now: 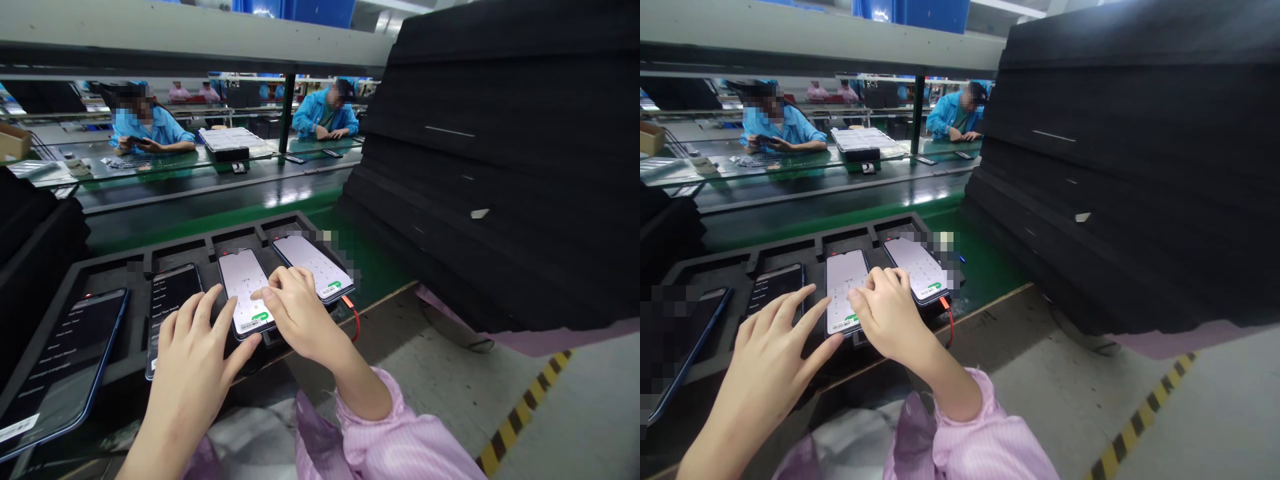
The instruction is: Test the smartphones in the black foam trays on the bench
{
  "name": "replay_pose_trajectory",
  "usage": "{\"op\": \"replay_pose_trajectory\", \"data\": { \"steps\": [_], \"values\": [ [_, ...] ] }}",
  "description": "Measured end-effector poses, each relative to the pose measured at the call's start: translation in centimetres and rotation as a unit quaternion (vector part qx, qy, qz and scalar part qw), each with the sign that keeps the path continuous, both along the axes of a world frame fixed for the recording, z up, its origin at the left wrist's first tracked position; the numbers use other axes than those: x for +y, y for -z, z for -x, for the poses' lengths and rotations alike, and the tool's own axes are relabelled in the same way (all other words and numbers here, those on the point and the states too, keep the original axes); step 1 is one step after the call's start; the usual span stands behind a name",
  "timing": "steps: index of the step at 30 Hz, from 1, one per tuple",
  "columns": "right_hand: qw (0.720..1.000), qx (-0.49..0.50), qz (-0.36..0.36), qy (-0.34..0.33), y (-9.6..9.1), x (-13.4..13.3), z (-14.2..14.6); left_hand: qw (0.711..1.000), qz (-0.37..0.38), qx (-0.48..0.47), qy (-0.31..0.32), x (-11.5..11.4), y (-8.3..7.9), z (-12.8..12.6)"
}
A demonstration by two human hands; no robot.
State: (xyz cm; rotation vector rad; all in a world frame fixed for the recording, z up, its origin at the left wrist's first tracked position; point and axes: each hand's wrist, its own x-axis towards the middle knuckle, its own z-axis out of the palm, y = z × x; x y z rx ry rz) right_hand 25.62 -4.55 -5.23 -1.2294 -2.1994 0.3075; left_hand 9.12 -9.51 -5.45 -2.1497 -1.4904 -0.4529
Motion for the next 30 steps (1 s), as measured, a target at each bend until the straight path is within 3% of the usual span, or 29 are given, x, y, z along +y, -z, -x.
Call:
{"op": "replay_pose_trajectory", "data": {
  "steps": [12,30],
  "values": [
    [0.997,0.062,-0.027,0.022,-0.2,-0.6,-0.9,1.000,0.020,0.009,-0.002,0.2,0.3,0.0],
    [0.997,0.044,-0.028,0.051,0.2,-0.6,-1.5,0.999,0.004,-0.011,0.034,-0.3,0.0,0.0]
  ]
}}
